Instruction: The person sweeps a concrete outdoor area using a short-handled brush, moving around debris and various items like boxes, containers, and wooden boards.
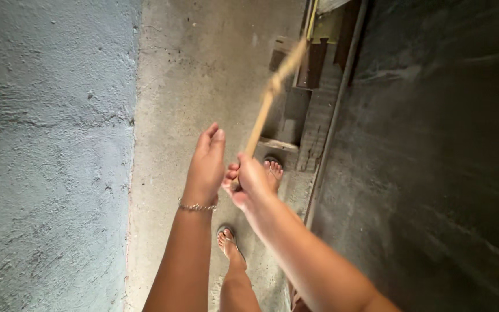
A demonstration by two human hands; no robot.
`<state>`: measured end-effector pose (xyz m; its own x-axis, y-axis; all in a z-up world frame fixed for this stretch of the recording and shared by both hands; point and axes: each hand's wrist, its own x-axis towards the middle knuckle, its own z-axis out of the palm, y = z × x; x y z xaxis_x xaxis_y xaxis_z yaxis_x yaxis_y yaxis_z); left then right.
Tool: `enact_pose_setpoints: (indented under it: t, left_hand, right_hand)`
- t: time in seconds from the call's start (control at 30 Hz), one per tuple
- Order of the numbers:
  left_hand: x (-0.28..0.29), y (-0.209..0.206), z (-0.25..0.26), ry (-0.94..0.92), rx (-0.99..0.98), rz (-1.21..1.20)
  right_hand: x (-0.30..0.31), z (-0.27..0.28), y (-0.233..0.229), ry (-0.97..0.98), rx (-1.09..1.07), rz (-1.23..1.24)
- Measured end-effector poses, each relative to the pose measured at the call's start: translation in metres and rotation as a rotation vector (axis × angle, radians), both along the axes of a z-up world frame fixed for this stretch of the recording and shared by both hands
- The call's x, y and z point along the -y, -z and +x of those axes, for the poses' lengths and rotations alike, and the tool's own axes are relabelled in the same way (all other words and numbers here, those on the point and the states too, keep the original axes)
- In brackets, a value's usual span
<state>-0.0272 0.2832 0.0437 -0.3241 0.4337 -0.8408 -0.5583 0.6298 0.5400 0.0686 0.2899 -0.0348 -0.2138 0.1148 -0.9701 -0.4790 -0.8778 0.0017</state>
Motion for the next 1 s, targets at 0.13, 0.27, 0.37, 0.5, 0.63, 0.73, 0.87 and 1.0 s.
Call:
enact_pose_setpoints:
  t: [0.13, 0.27, 0.37, 0.5, 0.63, 0.73, 0.87, 1.0]
  left_hand:
    - [-0.017, 0.008, -0.002, 0.082, -0.205, 0.255]
    - [-0.022, 0.010, -0.005, 0.121, -0.297, 0.266]
    - [-0.027, 0.007, -0.003, 0.119, -0.304, 0.227]
    - [-0.042, 0.007, 0.003, 0.125, -0.303, 0.220]
    - [-0.055, 0.006, 0.002, 0.125, -0.308, 0.188]
    - [-0.069, 0.004, 0.002, 0.126, -0.301, 0.174]
    - [-0.094, 0.002, 0.003, 0.162, -0.357, 0.149]
    - [-0.117, 0.002, 0.003, 0.164, -0.388, 0.248]
  right_hand:
    - [-0.048, -0.017, 0.028, 0.050, -0.256, 0.250]
    - [-0.152, -0.003, 0.068, 0.033, -0.654, 0.607]
    - [-0.180, -0.013, 0.079, 0.109, -0.724, 0.071]
    - [-0.151, 0.009, 0.038, -0.403, -0.103, 0.447]
    - [-0.125, 0.076, -0.012, -0.792, -0.235, 0.620]
    - [-0.109, 0.101, -0.021, -0.954, -0.176, 0.327]
    - [-0.109, 0.097, 0.016, -1.178, -0.081, 0.145]
    - [-0.206, 0.086, 0.071, -1.355, -0.022, 0.067]
